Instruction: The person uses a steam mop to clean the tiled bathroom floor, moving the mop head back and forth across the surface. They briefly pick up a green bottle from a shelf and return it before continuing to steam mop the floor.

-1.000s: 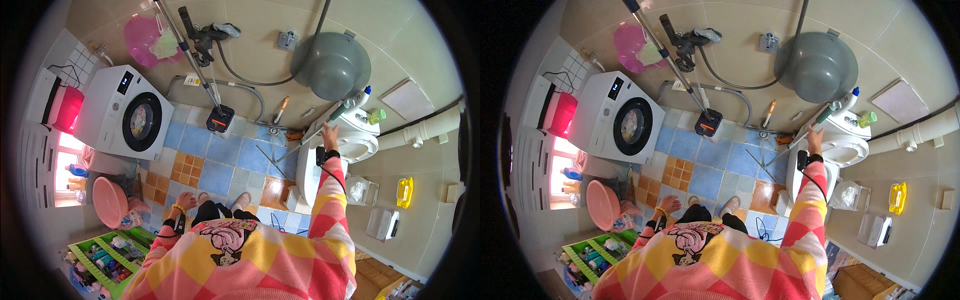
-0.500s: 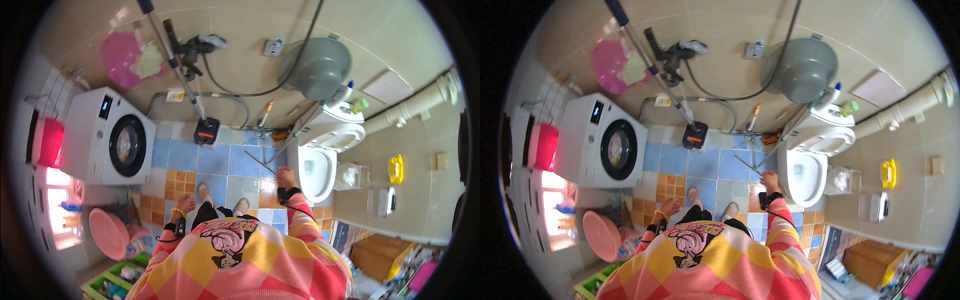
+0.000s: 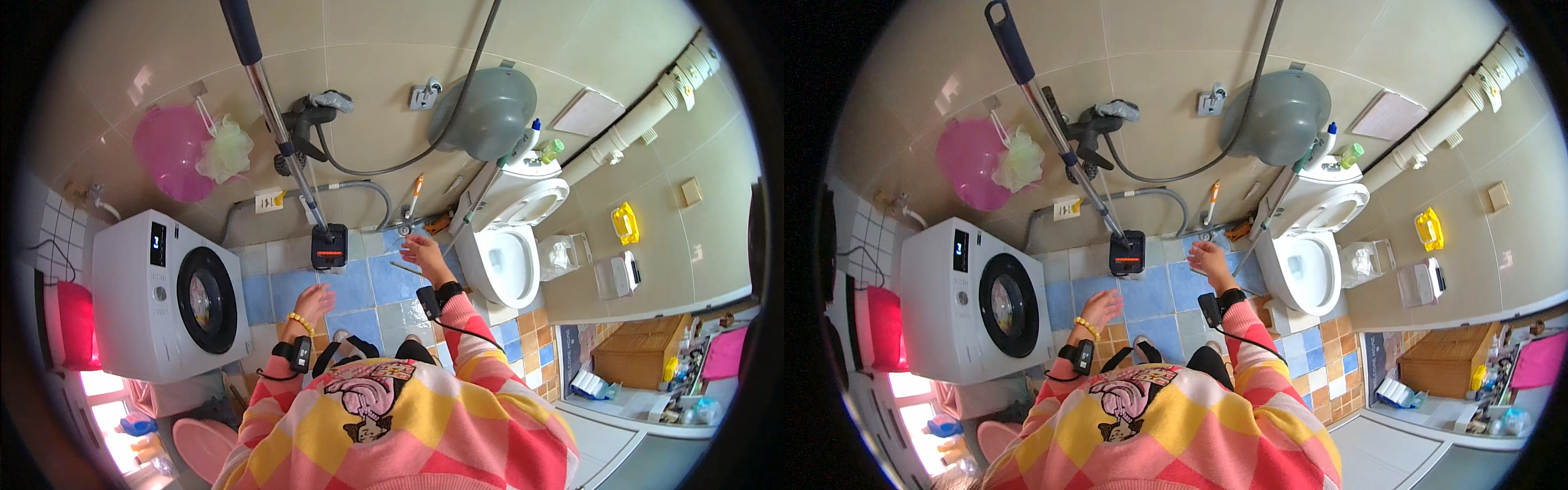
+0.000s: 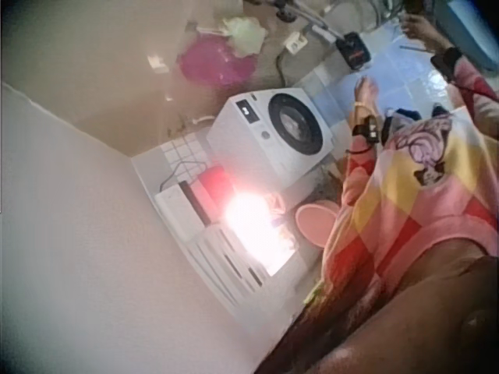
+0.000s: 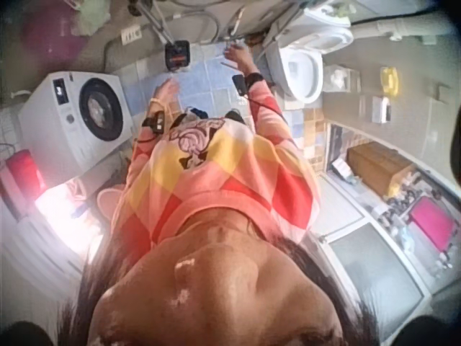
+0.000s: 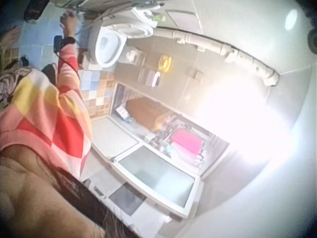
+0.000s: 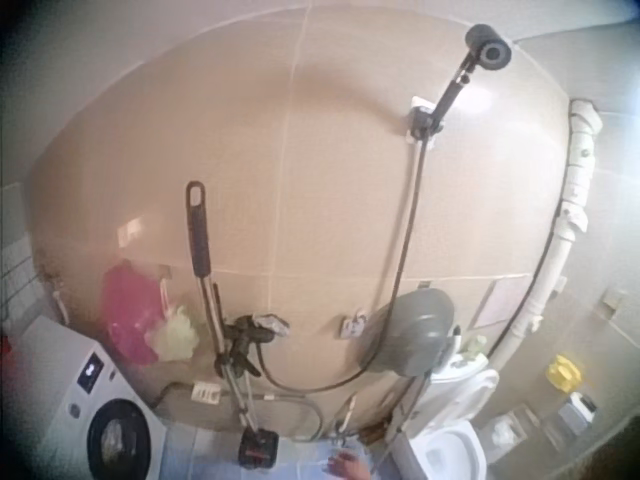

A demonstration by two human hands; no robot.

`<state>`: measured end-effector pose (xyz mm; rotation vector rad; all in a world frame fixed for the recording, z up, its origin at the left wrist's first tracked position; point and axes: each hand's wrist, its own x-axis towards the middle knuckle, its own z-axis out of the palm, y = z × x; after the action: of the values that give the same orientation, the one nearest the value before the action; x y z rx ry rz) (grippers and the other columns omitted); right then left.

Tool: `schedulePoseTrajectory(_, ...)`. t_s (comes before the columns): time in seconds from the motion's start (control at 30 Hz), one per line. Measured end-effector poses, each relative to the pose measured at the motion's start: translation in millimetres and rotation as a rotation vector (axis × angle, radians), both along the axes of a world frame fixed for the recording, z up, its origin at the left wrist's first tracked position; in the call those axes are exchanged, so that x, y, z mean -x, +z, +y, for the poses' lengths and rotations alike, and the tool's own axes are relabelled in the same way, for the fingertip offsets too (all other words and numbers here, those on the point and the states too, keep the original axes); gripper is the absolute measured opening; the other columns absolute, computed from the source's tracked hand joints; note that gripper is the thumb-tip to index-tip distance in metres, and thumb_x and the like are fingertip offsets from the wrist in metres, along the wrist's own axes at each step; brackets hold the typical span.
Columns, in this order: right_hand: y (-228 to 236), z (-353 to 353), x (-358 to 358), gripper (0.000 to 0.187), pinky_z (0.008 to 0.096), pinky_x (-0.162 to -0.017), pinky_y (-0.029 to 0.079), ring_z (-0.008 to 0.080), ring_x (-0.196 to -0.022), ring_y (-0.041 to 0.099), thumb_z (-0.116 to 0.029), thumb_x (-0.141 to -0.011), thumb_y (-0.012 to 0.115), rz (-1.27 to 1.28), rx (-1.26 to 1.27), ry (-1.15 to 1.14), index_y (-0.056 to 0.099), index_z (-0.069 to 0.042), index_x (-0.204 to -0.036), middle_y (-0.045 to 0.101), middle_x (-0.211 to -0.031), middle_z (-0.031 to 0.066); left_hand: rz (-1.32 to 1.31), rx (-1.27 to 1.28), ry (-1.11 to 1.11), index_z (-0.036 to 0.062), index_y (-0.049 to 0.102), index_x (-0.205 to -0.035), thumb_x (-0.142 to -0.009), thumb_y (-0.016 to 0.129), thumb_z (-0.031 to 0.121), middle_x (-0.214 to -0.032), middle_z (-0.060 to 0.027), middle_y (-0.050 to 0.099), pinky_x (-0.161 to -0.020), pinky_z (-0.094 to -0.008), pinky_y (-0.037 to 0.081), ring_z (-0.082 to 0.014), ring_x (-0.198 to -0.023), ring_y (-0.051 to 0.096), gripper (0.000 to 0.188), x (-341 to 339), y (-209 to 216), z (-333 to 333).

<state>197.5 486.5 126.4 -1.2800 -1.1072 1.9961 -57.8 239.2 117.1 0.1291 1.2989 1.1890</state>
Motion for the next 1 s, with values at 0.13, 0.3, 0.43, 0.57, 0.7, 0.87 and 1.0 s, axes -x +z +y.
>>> schedulePoseTrajectory(0.13, 36, 16, -3, 0.02, 0.0367, -0.081, 0.054, 0.0247, -0.089, 0.065, -0.014, -0.095, 0.057, 0.123, 0.003, -0.135, 0.056, -0.002, -0.111, 0.064, -0.099, 0.0114, -0.056, -0.03, -0.037, 0.0049, 0.056, -0.116, -0.095, 0.057, 0.026, -0.109, -0.0149, 0.064, -0.089, -0.0403, 0.051, -0.0264, -0.1, 0.062, 0.03, 9, 9, 23)
schedulePoseTrajectory(0.3, 52, 18, -24, 0.021, 0.0374, -0.079, 0.056, 0.0238, -0.085, 0.064, -0.017, -0.094, 0.058, 0.133, 0.084, -0.269, 0.056, -0.001, -0.108, 0.062, -0.095, 0.0114, -0.149, -0.021, 0.032, 0.0052, 0.058, -0.111, -0.095, 0.058, 0.026, -0.105, -0.0138, 0.064, -0.087, -0.0416, 0.052, -0.0254, -0.098, 0.063, 0.026, 14, 7, 42)
schedulePoseTrajectory(0.43, 43, 15, -23, 0.024, 0.0382, -0.079, 0.056, 0.0257, -0.086, 0.063, -0.021, -0.095, 0.056, 0.077, 0.18, -0.189, 0.055, -0.001, -0.107, 0.061, -0.095, 0.0126, -0.108, -0.069, 0.119, 0.005, 0.058, -0.104, -0.096, 0.056, 0.024, -0.098, -0.0107, 0.064, -0.084, -0.0419, 0.054, -0.0244, -0.092, 0.063, 0.021, 14, 4, 47)
schedulePoseTrajectory(0.57, 29, 14, -6, 0.027, 0.0378, -0.076, 0.056, 0.0264, -0.088, 0.064, -0.021, -0.096, 0.054, -0.011, 0.228, -0.021, 0.054, 0.0, -0.113, 0.061, -0.099, 0.014, -0.076, -0.059, 0.258, 0.0057, 0.058, -0.102, -0.095, 0.056, 0.02, -0.097, -0.0084, 0.063, -0.079, -0.0376, 0.055, -0.0227, -0.088, 0.063, 0.016, 11, 6, 44)
schedulePoseTrajectory(0.7, 23, 18, 33, 0.034, 0.0354, -0.072, 0.056, 0.0255, -0.083, 0.065, -0.023, -0.093, 0.058, -0.05, 0.103, 0.237, 0.053, 0.001, -0.117, 0.063, -0.098, 0.015, 0.103, -0.019, 0.263, 0.0053, 0.058, -0.104, -0.093, 0.059, 0.018, -0.097, -0.007, 0.062, -0.076, -0.0351, 0.055, -0.0208, -0.087, 0.063, 0.017, 3, 5, 26)
schedulePoseTrajectory(0.87, 30, 21, 88, 0.029, 0.0318, -0.074, 0.055, 0.0202, -0.085, 0.065, -0.025, -0.094, 0.058, -0.116, 0.024, 0.481, 0.058, -0.003, -0.114, 0.065, -0.099, 0.0106, 0.173, 0.081, 0.337, 0.0049, 0.057, -0.106, -0.092, 0.062, 0.02, -0.101, -0.0075, 0.063, -0.076, -0.0338, 0.054, -0.0196, -0.087, 0.064, 0.021, -1, -10, -10)
schedulePoseTrajectory(1.0, 22, 24, 124, 0.029, 0.0306, -0.075, 0.054, 0.0191, -0.085, 0.065, -0.025, -0.095, 0.058, -0.076, -0.006, 0.613, 0.059, -0.003, -0.114, 0.065, -0.099, 0.0094, 0.173, 0.15, 0.337, 0.0046, 0.061, -0.095, -0.094, 0.058, 0.021, -0.084, -0.0056, 0.065, -0.067, -0.0303, 0.055, -0.0177, -0.072, 0.065, 0.017, -3, -25, -46)
